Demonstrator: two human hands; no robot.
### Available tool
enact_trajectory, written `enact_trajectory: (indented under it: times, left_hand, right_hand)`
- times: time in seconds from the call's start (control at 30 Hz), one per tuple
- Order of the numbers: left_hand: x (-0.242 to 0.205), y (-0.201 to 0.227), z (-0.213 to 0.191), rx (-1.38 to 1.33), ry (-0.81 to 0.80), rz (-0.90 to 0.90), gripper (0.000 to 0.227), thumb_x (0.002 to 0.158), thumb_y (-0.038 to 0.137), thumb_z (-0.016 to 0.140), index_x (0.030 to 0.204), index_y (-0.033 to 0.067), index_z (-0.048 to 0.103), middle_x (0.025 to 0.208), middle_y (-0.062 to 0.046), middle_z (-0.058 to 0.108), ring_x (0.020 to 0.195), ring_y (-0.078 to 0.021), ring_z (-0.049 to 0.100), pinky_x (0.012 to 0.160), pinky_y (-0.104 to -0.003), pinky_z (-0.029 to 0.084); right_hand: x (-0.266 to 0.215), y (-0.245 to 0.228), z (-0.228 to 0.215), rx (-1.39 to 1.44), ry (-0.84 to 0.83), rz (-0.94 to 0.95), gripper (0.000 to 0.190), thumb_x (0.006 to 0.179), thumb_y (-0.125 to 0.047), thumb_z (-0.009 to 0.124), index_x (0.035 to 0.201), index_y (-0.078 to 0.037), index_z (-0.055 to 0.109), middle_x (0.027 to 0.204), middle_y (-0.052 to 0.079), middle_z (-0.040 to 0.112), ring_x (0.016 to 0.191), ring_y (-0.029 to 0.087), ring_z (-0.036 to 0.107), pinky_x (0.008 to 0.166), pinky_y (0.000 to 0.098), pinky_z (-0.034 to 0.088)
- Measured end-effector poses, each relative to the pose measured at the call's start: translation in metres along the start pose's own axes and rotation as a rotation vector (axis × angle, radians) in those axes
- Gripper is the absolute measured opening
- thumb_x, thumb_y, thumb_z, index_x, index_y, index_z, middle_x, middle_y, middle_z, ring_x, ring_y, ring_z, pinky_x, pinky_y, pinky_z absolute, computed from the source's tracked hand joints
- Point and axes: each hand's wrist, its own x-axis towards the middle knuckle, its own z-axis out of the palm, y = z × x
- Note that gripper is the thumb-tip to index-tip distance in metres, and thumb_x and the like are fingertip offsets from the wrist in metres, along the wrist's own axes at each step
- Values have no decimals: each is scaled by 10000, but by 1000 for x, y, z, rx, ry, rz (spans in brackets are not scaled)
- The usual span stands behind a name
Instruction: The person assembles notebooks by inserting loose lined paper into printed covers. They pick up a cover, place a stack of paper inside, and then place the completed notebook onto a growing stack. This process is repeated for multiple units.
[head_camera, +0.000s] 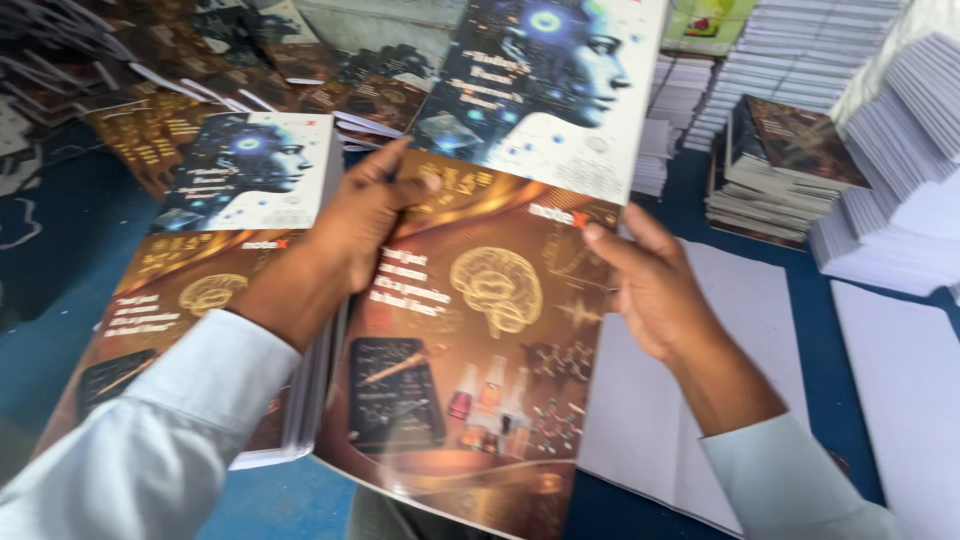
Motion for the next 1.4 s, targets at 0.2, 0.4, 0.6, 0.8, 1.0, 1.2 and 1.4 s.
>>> enact_trajectory:
  times: [0.2,0.4,0.6,0.8,1.0,1.2,1.4]
  left_hand:
    - [-31,60,-76,110,255,30,613,889,29,664,1473,133,508,1205,-103,735,931,-179,731,807,-337,636]
    - [-65,93,-149,204,325,106,530,945,48,622,1468,78,539,1231,-79,723,992,-143,720,878,-307,611]
    - [-76,88,-216,242,386,107,512,938,29,607,1447,83,580,1246,-65,713,1022,-137,702,898,-291,588]
    - [-63,56,-275,257,570,-48,539,909,68,655,1439,98,562,1236,-93,704,1006,-170,703,864,-305,593]
    - [-60,42,-299,325,667,-237,582,887,139,697,1442,92,530,1224,-119,695,987,-181,706,828,-327,608]
    - [-55,52,-295,443,664,-351,555,874,160,719,1414,102,605,1234,-125,706,995,-197,697,798,-348,595]
    - [-53,49,-297,501,702,-347,563,862,151,737,1406,130,594,1262,-118,700,1009,-203,703,784,-344,591]
  right_hand:
    - [13,23,98,69,-88,5,586,895,-258,726,1435,-107,558,1106,64,712,860,180,661,641,370,599]
    - [17,49,180,50,-231,0,671,857,-303,735,1456,-81,529,1014,86,708,944,189,711,672,390,655]
    - [19,85,228,-126,-247,108,778,844,-311,709,1534,-141,393,1044,89,723,981,223,740,645,390,633]
    - [22,130,236,-147,-400,170,745,896,-223,698,1543,-31,382,1049,146,733,927,241,750,691,362,667]
    - [20,147,246,-172,-378,216,693,895,-183,694,1481,55,410,969,145,733,796,184,750,610,327,641]
    - [17,128,251,-492,-361,199,654,897,-218,707,1433,45,440,904,99,755,582,149,674,498,274,555]
    - [7,114,258,-560,-370,111,537,893,-214,706,1316,85,565,789,139,741,553,141,668,499,295,542]
